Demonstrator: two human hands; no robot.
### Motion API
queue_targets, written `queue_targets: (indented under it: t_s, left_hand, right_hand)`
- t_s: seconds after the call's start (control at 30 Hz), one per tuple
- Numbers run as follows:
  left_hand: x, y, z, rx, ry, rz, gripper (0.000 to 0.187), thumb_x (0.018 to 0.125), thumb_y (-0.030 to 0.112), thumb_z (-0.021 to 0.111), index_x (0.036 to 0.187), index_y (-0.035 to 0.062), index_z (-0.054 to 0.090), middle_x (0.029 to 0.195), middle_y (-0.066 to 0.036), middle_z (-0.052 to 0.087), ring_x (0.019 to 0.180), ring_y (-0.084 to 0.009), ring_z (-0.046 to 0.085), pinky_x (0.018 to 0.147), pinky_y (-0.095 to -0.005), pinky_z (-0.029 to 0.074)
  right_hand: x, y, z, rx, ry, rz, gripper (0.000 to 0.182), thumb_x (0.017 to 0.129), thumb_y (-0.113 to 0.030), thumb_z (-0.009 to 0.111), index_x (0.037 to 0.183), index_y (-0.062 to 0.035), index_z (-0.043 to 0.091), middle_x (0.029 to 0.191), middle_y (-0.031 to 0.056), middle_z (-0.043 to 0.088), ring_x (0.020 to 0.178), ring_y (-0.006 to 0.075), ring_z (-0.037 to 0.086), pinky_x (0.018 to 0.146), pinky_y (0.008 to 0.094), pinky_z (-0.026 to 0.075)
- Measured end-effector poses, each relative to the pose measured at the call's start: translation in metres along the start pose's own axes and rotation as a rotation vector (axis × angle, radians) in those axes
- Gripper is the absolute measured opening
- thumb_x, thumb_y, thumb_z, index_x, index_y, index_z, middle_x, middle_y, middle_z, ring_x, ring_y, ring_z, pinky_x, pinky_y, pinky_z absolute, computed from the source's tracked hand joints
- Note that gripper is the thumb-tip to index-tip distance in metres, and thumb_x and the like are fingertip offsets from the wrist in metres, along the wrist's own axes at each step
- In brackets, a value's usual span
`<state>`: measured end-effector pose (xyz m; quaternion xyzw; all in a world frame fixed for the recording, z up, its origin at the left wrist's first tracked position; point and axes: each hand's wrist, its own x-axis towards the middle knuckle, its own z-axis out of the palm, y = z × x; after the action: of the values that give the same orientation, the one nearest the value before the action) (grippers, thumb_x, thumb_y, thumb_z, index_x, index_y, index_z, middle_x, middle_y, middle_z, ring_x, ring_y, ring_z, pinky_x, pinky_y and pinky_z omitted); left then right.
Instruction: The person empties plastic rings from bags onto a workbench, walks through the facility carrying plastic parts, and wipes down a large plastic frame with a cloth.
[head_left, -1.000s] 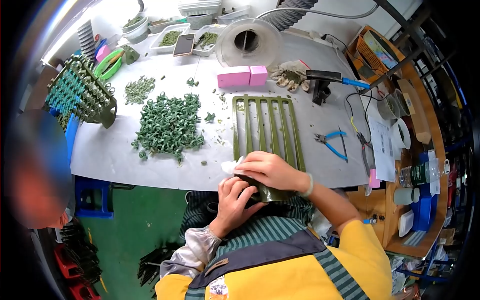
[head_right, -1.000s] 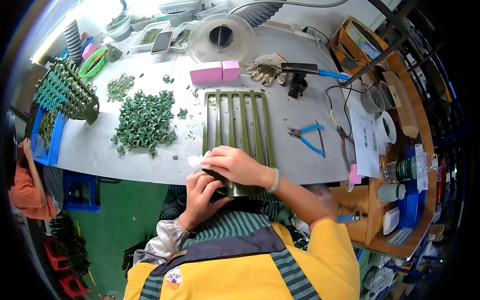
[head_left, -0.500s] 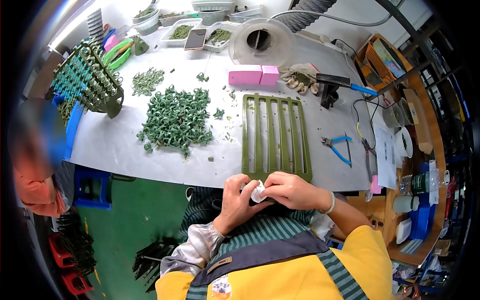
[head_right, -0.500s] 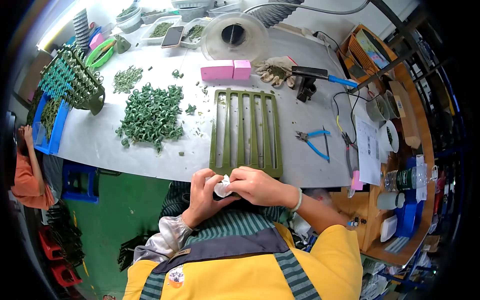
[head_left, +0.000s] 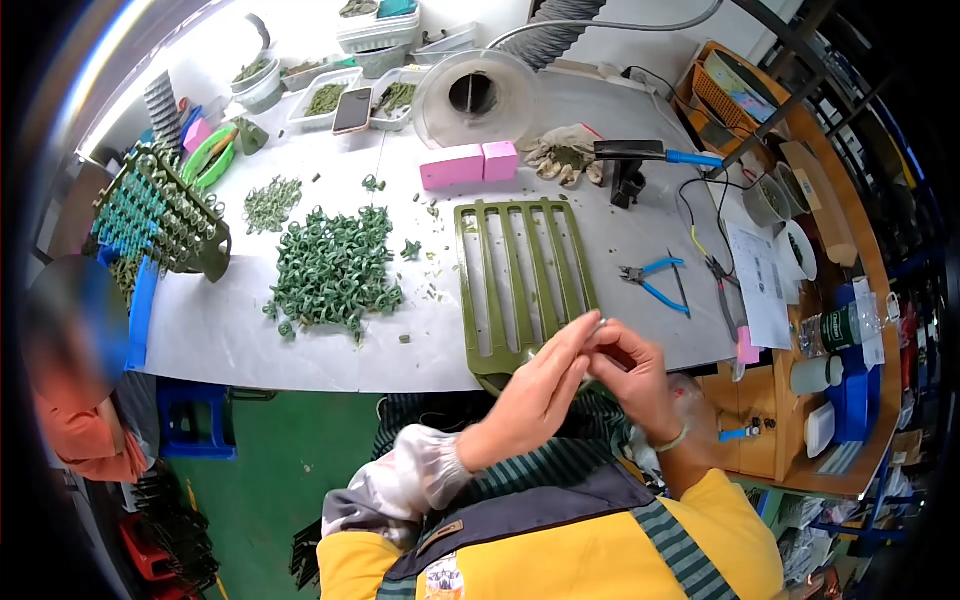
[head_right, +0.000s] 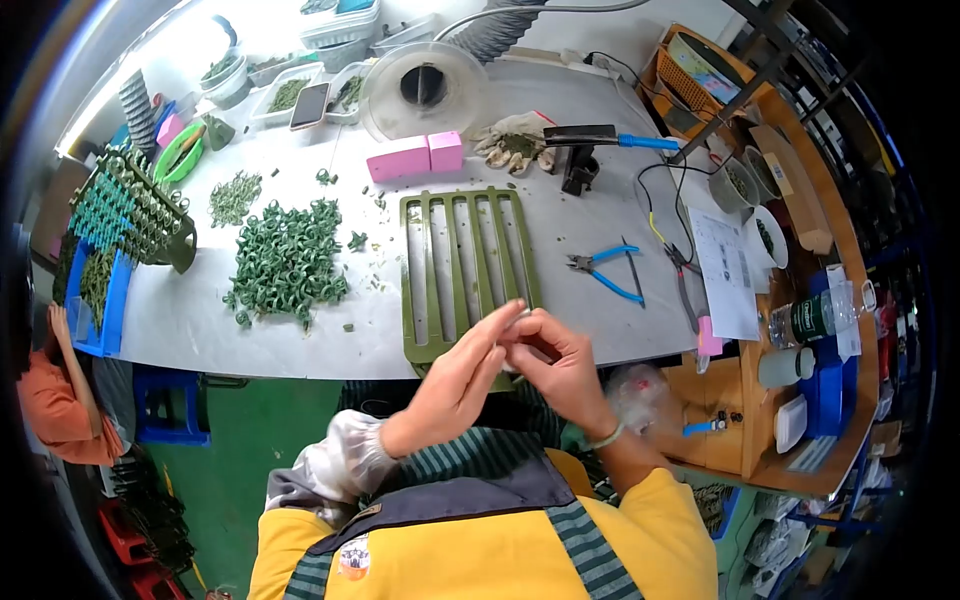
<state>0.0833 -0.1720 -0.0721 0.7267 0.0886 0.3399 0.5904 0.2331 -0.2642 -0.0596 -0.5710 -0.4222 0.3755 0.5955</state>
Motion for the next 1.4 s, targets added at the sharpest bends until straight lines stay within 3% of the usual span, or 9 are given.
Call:
queue_targets:
  t_s: [0.1, 0.2, 0.3, 0.47, 0.63, 0.77, 0.87, 1.13, 1.4]
  left_hand:
    - [0.008, 0.001, 0.022, -0.495, 0.121, -0.252, 0.041, 0.108, 0.013, 0.042, 0.147, -0.0026, 0.043, 0.143, -0.013, 0.053, 0.126, -0.0208, 0.056, 0.106, -0.0303, 0.043]
    - [0.005, -0.010, 0.025, -0.956, 0.189, -0.473, 0.040, 0.109, 0.019, 0.044, 0.144, -0.0002, 0.047, 0.137, -0.006, 0.057, 0.117, -0.0141, 0.060, 0.100, -0.0254, 0.047]
    - [-0.005, -0.012, 0.015, -1.131, 0.233, -0.555, 0.038, 0.108, 0.019, 0.045, 0.142, 0.0006, 0.049, 0.135, -0.006, 0.058, 0.120, -0.0136, 0.059, 0.102, -0.0283, 0.048]
    - [-0.013, -0.015, 0.006, -0.977, 0.212, -0.604, 0.042, 0.108, 0.018, 0.046, 0.146, -0.0010, 0.044, 0.140, -0.009, 0.055, 0.125, -0.0156, 0.057, 0.106, -0.0296, 0.047]
    - [-0.016, 0.000, -0.022, -0.773, 0.064, -0.615, 0.040, 0.106, 0.015, 0.050, 0.143, -0.0009, 0.048, 0.129, -0.011, 0.062, 0.116, -0.0177, 0.062, 0.099, -0.0318, 0.051]
    - [-0.038, -0.005, -0.051, 0.402, 0.048, 0.010, 0.029, 0.090, 0.009, 0.070, 0.117, 0.0033, 0.062, 0.095, -0.012, 0.065, 0.089, -0.0302, 0.062, 0.082, -0.0381, 0.053]
    - [-0.053, -0.022, -0.062, 0.625, -0.038, 0.114, 0.039, 0.079, 0.027, 0.080, 0.108, 0.0066, 0.065, 0.098, -0.009, 0.060, 0.102, -0.0289, 0.059, 0.098, -0.0438, 0.045]
    - [-0.060, -0.057, -0.063, 0.725, -0.081, 0.200, 0.046, 0.069, 0.030, 0.080, 0.106, 0.0079, 0.062, 0.098, -0.007, 0.058, 0.108, -0.0271, 0.055, 0.103, -0.0453, 0.044]
    - [-0.056, -0.065, -0.066, 0.649, -0.066, 0.237, 0.034, 0.067, 0.028, 0.080, 0.087, 0.0084, 0.061, 0.091, -0.005, 0.056, 0.105, -0.0268, 0.055, 0.097, -0.0458, 0.045]
  right_hand:
    - [-0.006, 0.001, 0.018, -0.115, 0.297, -0.072, 0.015, 0.095, -0.001, 0.063, 0.110, -0.0009, 0.067, 0.107, 0.0051, 0.063, 0.091, 0.0108, 0.060, 0.078, 0.0225, 0.049]
    - [-0.006, 0.005, 0.028, -0.843, 0.305, -0.623, 0.026, 0.094, 0.000, 0.061, 0.119, -0.0022, 0.067, 0.116, 0.0089, 0.063, 0.100, 0.0241, 0.062, 0.083, 0.0289, 0.050]
    - [-0.004, 0.000, 0.016, -1.094, 0.139, -0.654, 0.035, 0.089, -0.004, 0.065, 0.124, -0.0040, 0.066, 0.130, 0.0088, 0.060, 0.117, 0.0300, 0.057, 0.099, 0.0427, 0.041]
    - [0.003, 0.000, 0.007, -1.215, -0.077, -0.674, 0.038, 0.085, -0.010, 0.066, 0.123, -0.0047, 0.067, 0.129, 0.0077, 0.065, 0.120, 0.0284, 0.058, 0.106, 0.0496, 0.037]
    - [0.027, 0.007, 0.001, -1.002, -0.173, -0.655, 0.030, 0.085, -0.008, 0.068, 0.115, -0.0036, 0.068, 0.111, 0.0085, 0.070, 0.096, 0.0284, 0.065, 0.085, 0.0422, 0.050]
    - [0.090, 0.020, -0.001, -0.858, -0.131, -0.397, 0.012, 0.088, -0.009, 0.070, 0.099, -0.0042, 0.069, 0.095, 0.0120, 0.070, 0.084, 0.0325, 0.066, 0.073, 0.0383, 0.054]
    - [0.116, 0.039, 0.005, -0.852, -0.320, -0.252, 0.010, 0.087, -0.010, 0.071, 0.095, -0.0035, 0.068, 0.091, 0.0119, 0.067, 0.084, 0.0337, 0.066, 0.074, 0.0398, 0.054]
    - [0.162, 0.055, 0.015, -1.336, -0.606, -0.190, 0.013, 0.079, -0.011, 0.070, 0.086, -0.0021, 0.064, 0.088, 0.0175, 0.063, 0.084, 0.0393, 0.062, 0.077, 0.0467, 0.052]
    - [0.269, 0.089, 0.003, -1.437, -0.360, -0.539, 0.010, 0.081, -0.006, 0.064, 0.082, 0.0021, 0.058, 0.087, 0.0257, 0.062, 0.083, 0.0443, 0.061, 0.078, 0.0517, 0.052]
